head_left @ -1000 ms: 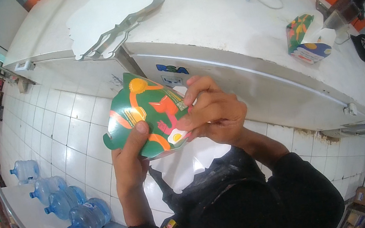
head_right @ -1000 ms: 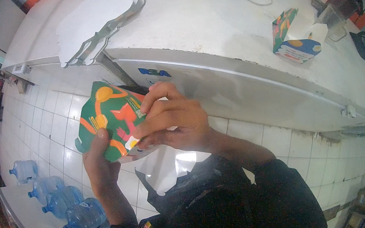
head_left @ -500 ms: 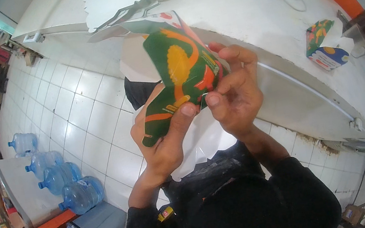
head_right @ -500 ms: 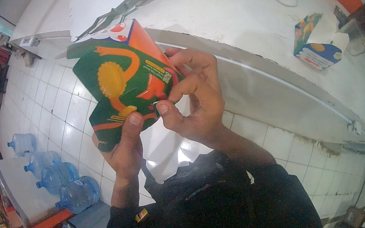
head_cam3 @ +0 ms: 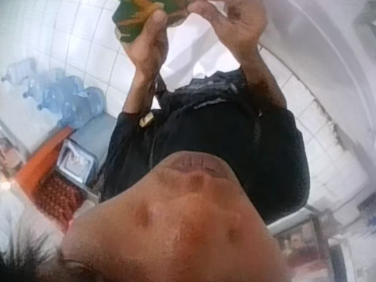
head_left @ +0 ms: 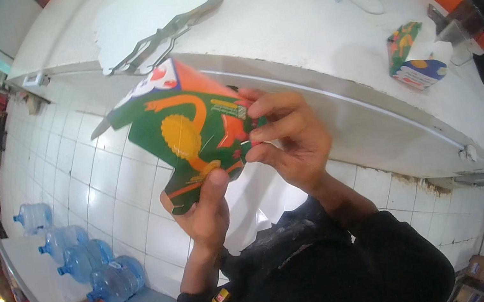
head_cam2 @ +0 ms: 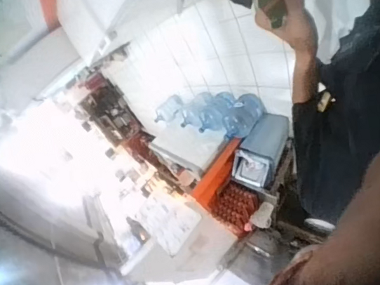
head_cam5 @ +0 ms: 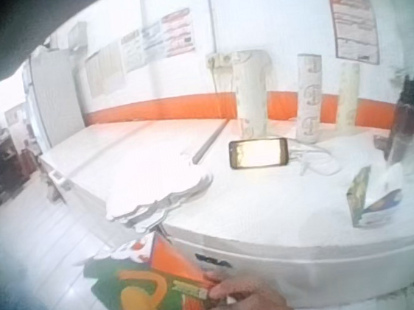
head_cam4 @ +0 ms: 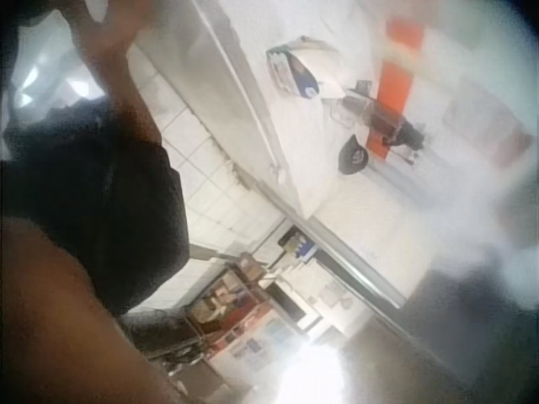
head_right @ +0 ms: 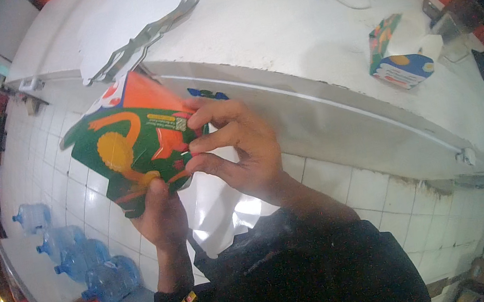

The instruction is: The person folds and assembles small, colorful cardboard boxes from flat sheets. They fold the flaps, tuck them into slots, and form the box shape, then place the finished boxes on a white counter. The process is repeated for multiple boxes.

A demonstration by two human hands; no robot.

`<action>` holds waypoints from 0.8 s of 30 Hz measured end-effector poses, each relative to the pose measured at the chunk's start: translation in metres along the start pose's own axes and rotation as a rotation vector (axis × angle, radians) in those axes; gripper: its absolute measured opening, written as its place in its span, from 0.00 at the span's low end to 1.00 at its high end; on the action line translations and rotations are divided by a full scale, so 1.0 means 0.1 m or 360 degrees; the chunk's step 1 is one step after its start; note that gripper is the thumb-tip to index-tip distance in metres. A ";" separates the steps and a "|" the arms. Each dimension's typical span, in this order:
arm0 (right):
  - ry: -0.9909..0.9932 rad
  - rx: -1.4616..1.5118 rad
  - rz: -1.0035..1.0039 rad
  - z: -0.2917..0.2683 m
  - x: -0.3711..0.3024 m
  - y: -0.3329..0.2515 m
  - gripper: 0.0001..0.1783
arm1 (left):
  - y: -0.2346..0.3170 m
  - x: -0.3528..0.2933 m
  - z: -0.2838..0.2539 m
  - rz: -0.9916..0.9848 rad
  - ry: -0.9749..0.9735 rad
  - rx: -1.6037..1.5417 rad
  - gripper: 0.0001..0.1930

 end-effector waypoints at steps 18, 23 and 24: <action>0.0012 -0.0115 0.0420 -0.13 0.00 0.17 0.23 | -0.27 -0.11 0.06 -0.0345 -0.0426 0.0076 0.48; -0.0156 -0.0218 0.0307 -0.15 -0.03 0.12 0.15 | -0.17 0.03 0.08 -0.0346 -0.0687 0.0025 0.59; -0.0175 -0.0264 0.0309 -0.12 -0.03 0.11 0.14 | -0.21 0.03 -0.03 -0.0423 -0.0599 0.0291 0.58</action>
Point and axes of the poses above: each hand's wrist, its own x-axis towards the middle knuckle, its own z-axis out of the palm, y = z × x, the point moved 10 cm from there along x, towards the middle knuckle, and after that the axes turned 13 degrees about x, right-handed, at the moved point
